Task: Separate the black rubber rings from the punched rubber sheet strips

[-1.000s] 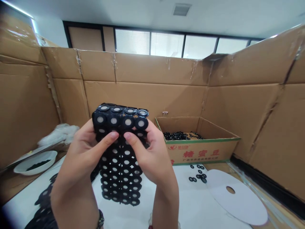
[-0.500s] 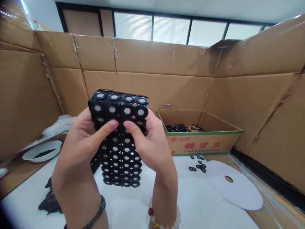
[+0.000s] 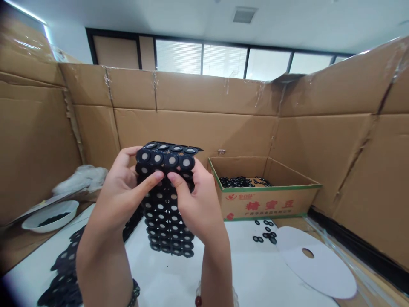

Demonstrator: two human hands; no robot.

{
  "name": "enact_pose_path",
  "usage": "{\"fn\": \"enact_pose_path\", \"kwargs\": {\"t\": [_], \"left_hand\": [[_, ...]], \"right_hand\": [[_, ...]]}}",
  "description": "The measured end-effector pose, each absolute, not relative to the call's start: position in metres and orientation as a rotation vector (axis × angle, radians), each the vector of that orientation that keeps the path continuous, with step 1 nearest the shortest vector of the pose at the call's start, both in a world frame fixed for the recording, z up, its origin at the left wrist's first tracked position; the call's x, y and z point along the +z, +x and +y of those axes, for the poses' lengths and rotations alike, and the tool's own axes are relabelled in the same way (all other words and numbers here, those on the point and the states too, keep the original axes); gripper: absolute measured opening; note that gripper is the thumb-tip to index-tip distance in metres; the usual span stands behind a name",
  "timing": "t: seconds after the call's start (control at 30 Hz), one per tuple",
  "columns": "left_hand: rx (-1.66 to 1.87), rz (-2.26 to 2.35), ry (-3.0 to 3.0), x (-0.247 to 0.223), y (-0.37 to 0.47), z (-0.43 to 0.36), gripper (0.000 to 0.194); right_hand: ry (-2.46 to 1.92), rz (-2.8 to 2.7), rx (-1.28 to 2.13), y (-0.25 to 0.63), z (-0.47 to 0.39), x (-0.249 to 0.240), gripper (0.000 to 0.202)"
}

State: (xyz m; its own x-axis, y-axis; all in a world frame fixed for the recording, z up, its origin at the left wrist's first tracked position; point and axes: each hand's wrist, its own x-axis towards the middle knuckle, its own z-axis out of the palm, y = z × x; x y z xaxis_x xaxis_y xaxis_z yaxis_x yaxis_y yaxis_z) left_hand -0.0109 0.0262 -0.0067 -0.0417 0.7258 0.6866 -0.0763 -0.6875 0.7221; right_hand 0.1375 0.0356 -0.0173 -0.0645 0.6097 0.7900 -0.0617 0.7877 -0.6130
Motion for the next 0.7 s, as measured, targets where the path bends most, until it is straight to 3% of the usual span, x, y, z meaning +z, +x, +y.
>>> {"fn": "enact_pose_path", "kwargs": {"t": [0.3,0.57,0.7], "left_hand": [[1.655,0.640,1.680,-0.003,-0.013,0.012,0.038],[1.892,0.638,1.775,-0.002,-0.014,0.009,0.013],[1.955,0.640,1.742,0.000,-0.015,0.004,0.011]], "right_hand": [[-0.378,-1.487,0.575,0.151,0.047,-0.026,0.017],[-0.285,-1.464,0.553,0.125,0.030,-0.019,0.008],[-0.219,-1.482,0.621,0.117,0.025,-0.016,0.012]]}}
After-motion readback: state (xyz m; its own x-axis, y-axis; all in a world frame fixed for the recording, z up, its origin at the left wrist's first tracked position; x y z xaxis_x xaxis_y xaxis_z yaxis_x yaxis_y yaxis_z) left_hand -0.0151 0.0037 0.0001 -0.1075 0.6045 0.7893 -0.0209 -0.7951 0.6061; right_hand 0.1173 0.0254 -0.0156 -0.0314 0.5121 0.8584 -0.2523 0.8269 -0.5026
